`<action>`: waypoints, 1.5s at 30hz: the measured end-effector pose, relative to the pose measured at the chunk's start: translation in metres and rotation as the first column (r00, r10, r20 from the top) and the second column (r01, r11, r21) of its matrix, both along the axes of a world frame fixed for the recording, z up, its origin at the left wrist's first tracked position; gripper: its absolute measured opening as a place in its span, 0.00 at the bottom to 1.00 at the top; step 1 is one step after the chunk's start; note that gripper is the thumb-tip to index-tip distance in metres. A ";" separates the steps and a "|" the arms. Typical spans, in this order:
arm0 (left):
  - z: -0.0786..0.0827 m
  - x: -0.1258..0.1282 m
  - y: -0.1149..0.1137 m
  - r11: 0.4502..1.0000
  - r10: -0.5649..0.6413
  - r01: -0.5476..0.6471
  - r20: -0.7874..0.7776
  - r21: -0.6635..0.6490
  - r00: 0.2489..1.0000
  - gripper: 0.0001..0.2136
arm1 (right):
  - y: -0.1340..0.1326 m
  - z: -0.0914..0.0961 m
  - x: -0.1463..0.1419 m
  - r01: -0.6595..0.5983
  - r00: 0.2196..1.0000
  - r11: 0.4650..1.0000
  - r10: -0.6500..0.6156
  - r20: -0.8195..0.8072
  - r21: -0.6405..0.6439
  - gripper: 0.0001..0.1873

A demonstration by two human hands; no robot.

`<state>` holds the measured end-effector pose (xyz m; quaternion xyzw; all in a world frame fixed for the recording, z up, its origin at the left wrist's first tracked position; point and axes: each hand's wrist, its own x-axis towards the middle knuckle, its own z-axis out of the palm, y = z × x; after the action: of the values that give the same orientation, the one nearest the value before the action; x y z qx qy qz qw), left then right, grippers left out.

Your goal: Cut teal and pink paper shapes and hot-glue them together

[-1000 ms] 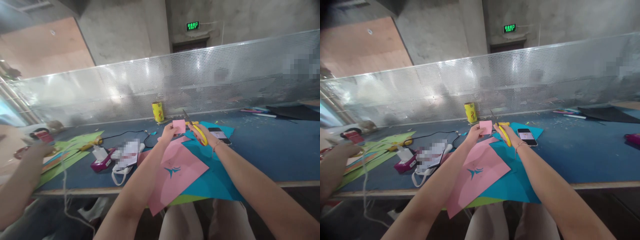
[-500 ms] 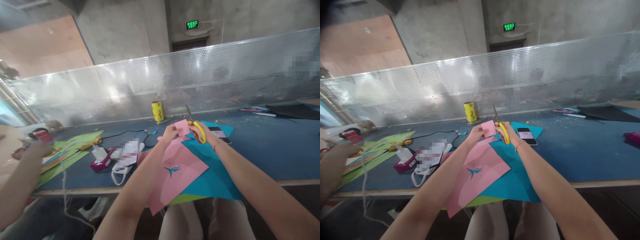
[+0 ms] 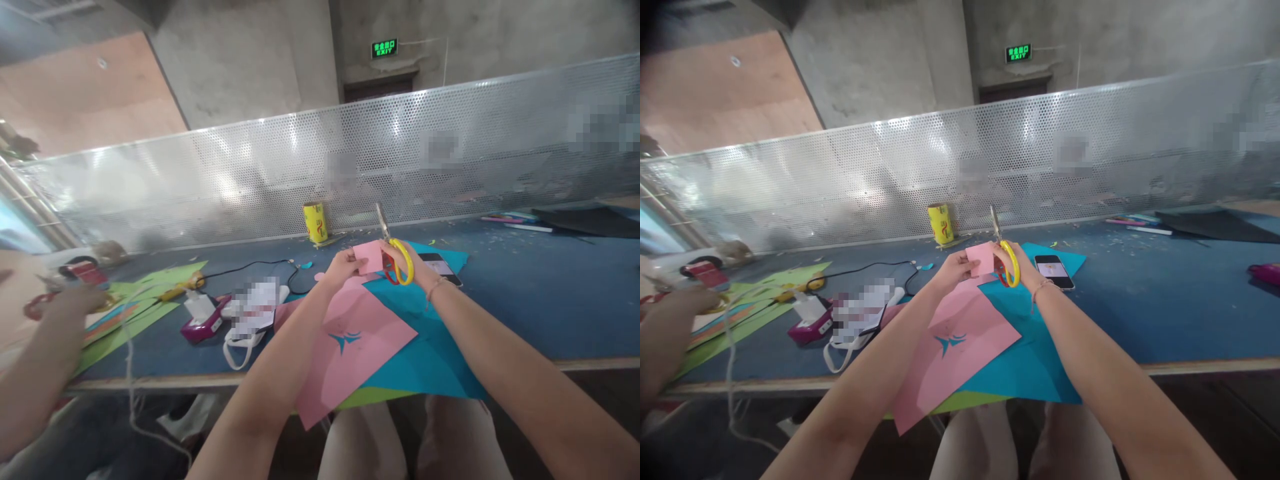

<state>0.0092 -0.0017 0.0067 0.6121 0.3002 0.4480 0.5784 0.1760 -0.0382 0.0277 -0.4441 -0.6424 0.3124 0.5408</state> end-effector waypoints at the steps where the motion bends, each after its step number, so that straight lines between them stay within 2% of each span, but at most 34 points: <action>1: 0.000 0.000 0.000 1.000 0.003 -0.003 0.004 0.002 1.000 0.17 | -0.001 0.001 0.000 -0.006 1.000 0.999 0.006 -0.004 -0.034 0.13; 4: 0.000 -0.001 0.001 1.000 0.004 -0.004 0.009 0.002 1.000 0.16 | 0.001 0.000 -0.001 -0.001 0.999 0.990 0.008 0.050 -0.138 0.07; 8: -0.001 -0.001 0.004 1.000 0.018 -0.018 0.011 -0.025 1.000 0.16 | 0.006 -0.003 -0.003 0.050 0.992 0.991 -0.034 0.125 -0.127 0.06; 12: 0.000 0.000 0.004 0.998 0.047 -0.045 0.042 -0.052 0.998 0.15 | 0.005 -0.005 -0.004 0.023 0.998 0.993 -0.017 0.052 -0.111 0.07; 18: 0.003 -0.001 -0.001 0.996 -0.033 0.041 0.099 -0.080 0.995 0.13 | 0.003 -0.003 -0.004 -0.041 0.998 0.987 0.034 -0.051 -0.152 0.06; 21: 0.003 -0.002 -0.001 0.999 -0.007 0.010 0.080 -0.040 0.997 0.10 | 0.004 -0.003 -0.003 -0.067 0.978 0.971 0.018 -0.207 -0.231 0.02; 24: 0.003 -0.002 0.000 0.999 0.049 -0.050 0.053 0.005 0.997 0.07 | 0.003 -0.002 0.000 -0.073 0.949 0.953 -0.024 -0.313 -0.295 0.09; 28: 0.004 -0.001 0.000 0.993 0.095 -0.096 0.016 0.068 0.995 0.09 | 0.000 0.000 0.000 -0.077 0.959 0.946 -0.016 -0.283 -0.315 0.14; 33: 0.003 0.000 0.001 0.978 0.119 -0.107 -0.053 0.178 0.992 0.11 | 0.003 -0.003 -0.009 -0.132 0.976 0.911 0.052 -0.209 -0.390 0.12; 36: 0.000 0.000 0.002 0.976 0.101 -0.084 -0.073 0.201 0.992 0.11 | 0.006 -0.006 -0.012 -0.156 0.971 0.922 0.078 -0.224 -0.353 0.12; 39: -0.001 0.000 0.002 0.981 0.055 -0.042 -0.065 0.191 0.996 0.11 | 0.010 -0.010 -0.011 -0.103 0.977 0.962 0.050 -0.207 -0.254 0.15; 45: 0.004 -0.002 -0.005 0.986 -0.159 0.157 0.027 0.063 0.987 0.13 | 0.016 -0.015 -0.006 -0.048 0.983 0.986 0.018 -0.183 -0.160 0.17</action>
<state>0.0073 -0.0070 0.0109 0.6438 0.2276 0.4194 0.5982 0.1697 -0.0217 0.0122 -0.4460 -0.5701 0.4122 0.5533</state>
